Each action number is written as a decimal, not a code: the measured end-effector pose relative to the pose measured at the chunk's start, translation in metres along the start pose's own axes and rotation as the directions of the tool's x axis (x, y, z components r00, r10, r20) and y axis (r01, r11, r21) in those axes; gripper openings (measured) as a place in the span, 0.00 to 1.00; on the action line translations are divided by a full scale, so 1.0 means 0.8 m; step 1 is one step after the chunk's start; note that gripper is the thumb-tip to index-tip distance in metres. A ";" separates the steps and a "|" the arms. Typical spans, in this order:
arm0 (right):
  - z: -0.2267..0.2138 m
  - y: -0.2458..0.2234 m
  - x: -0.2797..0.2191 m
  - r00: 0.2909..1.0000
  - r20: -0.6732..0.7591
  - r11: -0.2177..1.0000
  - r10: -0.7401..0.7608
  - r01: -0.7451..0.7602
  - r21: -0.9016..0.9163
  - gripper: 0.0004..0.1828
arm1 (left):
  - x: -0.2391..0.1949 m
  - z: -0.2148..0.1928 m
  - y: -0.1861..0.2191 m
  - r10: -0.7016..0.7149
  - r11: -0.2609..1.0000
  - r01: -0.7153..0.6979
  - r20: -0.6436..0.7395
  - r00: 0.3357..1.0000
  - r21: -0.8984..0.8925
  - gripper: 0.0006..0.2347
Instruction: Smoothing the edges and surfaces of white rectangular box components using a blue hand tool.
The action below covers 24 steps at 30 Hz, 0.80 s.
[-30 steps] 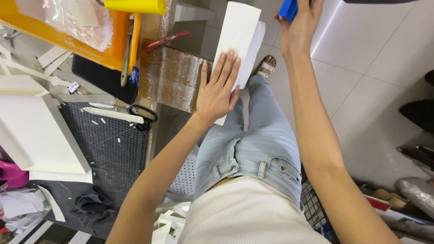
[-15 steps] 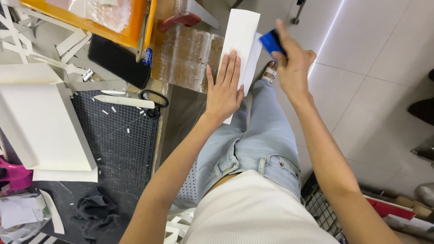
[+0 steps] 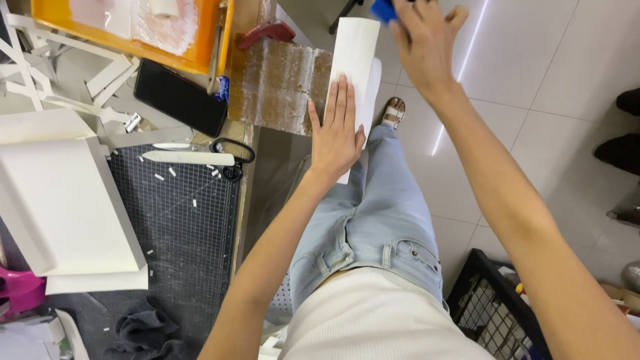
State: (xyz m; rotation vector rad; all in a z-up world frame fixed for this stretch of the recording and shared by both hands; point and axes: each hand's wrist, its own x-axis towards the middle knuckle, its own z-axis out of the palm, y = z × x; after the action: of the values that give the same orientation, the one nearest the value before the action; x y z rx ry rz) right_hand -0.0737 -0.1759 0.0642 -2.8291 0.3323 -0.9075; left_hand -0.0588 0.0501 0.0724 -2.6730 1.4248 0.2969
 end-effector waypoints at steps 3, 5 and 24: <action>-0.013 -0.017 -0.022 0.928 0.372 0.987 0.007 -0.067 0.149 0.26 | 0.003 0.000 -0.001 -0.007 1.000 0.007 -0.030 1.000 0.011 0.34; 0.001 -0.012 -0.040 0.946 0.324 0.997 -0.033 0.009 0.075 0.34 | 0.003 0.004 0.000 -0.007 1.000 0.007 -0.028 1.000 0.002 0.35; 0.033 0.027 0.017 0.154 0.862 -0.027 0.483 -0.981 0.190 0.37 | 0.010 0.005 0.004 0.003 1.000 -0.003 -0.015 1.000 -0.015 0.34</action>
State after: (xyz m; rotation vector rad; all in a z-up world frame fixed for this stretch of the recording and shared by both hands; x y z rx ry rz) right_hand -0.0508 -0.1980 0.0464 -1.3373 1.0586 0.1924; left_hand -0.0577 0.0426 0.0664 -2.6915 1.4365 0.2893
